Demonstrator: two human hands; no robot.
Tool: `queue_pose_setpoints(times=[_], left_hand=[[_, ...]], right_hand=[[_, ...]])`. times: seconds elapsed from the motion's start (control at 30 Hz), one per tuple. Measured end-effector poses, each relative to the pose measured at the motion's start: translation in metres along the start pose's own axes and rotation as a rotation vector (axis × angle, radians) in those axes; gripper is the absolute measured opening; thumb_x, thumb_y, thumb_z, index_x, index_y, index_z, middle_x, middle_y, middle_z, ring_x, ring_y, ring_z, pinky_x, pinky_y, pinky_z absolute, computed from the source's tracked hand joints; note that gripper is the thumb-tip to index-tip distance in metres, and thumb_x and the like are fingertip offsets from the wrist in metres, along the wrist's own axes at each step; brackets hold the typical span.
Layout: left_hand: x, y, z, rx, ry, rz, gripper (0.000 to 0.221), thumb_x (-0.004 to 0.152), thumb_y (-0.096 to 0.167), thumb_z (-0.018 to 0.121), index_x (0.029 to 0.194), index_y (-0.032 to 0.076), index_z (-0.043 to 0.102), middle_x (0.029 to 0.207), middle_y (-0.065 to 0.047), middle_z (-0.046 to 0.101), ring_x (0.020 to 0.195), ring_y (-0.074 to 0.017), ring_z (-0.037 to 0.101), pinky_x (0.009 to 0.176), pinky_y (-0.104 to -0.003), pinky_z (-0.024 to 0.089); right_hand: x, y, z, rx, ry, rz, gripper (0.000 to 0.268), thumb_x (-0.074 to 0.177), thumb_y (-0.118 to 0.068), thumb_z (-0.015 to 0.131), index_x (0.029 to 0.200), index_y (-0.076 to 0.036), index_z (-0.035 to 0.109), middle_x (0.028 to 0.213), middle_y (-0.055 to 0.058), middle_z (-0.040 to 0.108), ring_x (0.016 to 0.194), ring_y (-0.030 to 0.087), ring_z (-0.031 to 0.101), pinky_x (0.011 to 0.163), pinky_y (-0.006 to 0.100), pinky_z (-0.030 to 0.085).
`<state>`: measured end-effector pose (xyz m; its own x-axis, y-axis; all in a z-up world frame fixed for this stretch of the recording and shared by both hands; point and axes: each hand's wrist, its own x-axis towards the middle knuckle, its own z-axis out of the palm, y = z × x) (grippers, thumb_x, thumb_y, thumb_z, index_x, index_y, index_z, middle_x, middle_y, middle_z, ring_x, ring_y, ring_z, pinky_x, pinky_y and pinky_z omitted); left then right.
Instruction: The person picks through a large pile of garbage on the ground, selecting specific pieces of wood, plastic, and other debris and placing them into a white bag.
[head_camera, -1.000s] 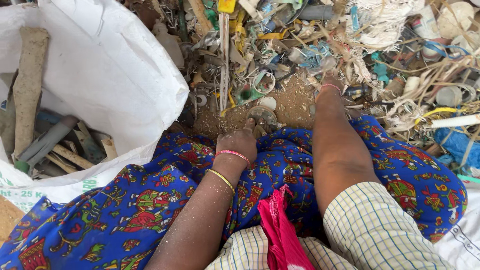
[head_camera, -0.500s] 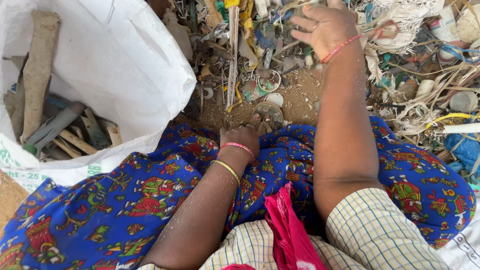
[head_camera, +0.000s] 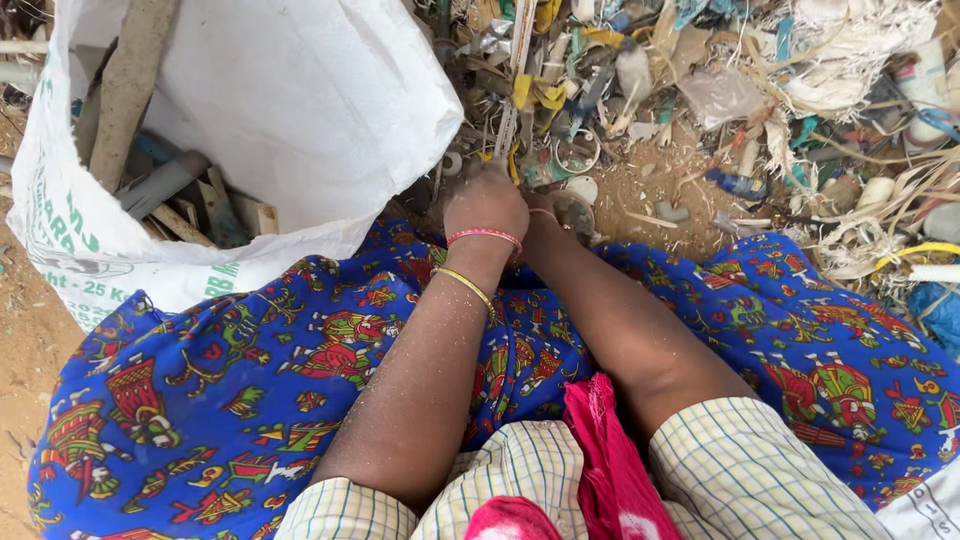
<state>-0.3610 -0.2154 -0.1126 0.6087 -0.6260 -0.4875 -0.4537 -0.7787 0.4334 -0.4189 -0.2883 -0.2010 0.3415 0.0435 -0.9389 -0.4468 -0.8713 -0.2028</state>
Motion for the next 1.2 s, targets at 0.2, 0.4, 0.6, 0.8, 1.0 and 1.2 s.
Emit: queue_pose_setpoints(times=[0.2,0.4,0.6,0.8,1.0,1.2], left_hand=[[-0.006,0.008,-0.012,0.077,-0.175,-0.035,0.031,0.096,0.019,0.050,0.119,0.007,0.067,0.121,-0.018,0.070,0.113,-0.0378,0.068,0.092,-0.050,0.055],[-0.015,0.019,-0.034,0.087,-0.361,-0.070,0.045,0.097,0.040,0.061,0.126,0.007,0.064,0.128,-0.015,0.069,0.119,-0.0339,0.067,0.098,-0.047,0.054],[-0.015,0.017,-0.033,0.107,-0.379,-0.066,0.057,0.094,0.047,0.065,0.131,0.004,0.059,0.127,-0.017,0.067,0.119,-0.0332,0.065,0.097,-0.046,0.054],[-0.009,0.008,-0.024,0.105,-0.329,-0.064,0.044,0.098,0.040,0.061,0.125,0.006,0.065,0.126,-0.017,0.069,0.118,-0.0342,0.067,0.098,-0.046,0.054],[-0.011,0.013,-0.024,0.092,-0.376,-0.043,0.047,0.098,0.043,0.059,0.125,0.004,0.064,0.124,-0.018,0.070,0.116,-0.0347,0.067,0.097,-0.047,0.054],[-0.011,0.021,-0.020,0.082,-0.374,-0.018,0.034,0.100,0.026,0.055,0.126,0.006,0.065,0.127,-0.016,0.070,0.117,-0.0341,0.068,0.098,-0.048,0.053]], right_hand=[[-0.003,0.057,-0.013,0.484,0.088,0.136,0.043,0.090,-0.040,0.070,0.110,-0.003,0.077,0.105,0.015,0.078,0.092,0.030,0.073,0.080,0.044,0.057],[-0.032,0.171,-0.029,0.592,0.781,0.099,0.024,0.080,-0.037,0.078,0.090,-0.014,0.080,0.098,0.012,0.074,0.084,0.027,0.068,0.078,0.038,0.052],[-0.012,0.128,-0.064,0.471,1.347,0.082,0.047,0.093,-0.022,0.072,0.139,-0.019,0.063,0.143,0.020,0.054,0.127,0.038,0.061,0.111,0.045,0.048],[0.007,0.076,-0.059,0.201,1.107,0.286,0.062,0.089,-0.033,0.078,0.144,-0.029,0.050,0.158,0.026,0.029,0.130,0.054,0.047,0.103,0.070,0.034],[0.032,0.144,-0.003,0.772,1.309,0.265,0.038,0.087,-0.020,0.082,0.114,-0.008,0.057,0.124,0.019,0.061,0.107,0.034,0.068,0.094,0.044,0.056],[0.013,0.210,0.002,1.807,1.182,-0.428,0.033,0.076,0.013,0.069,0.099,-0.007,0.058,0.115,0.012,0.072,0.095,0.027,0.072,0.082,0.041,0.064]])
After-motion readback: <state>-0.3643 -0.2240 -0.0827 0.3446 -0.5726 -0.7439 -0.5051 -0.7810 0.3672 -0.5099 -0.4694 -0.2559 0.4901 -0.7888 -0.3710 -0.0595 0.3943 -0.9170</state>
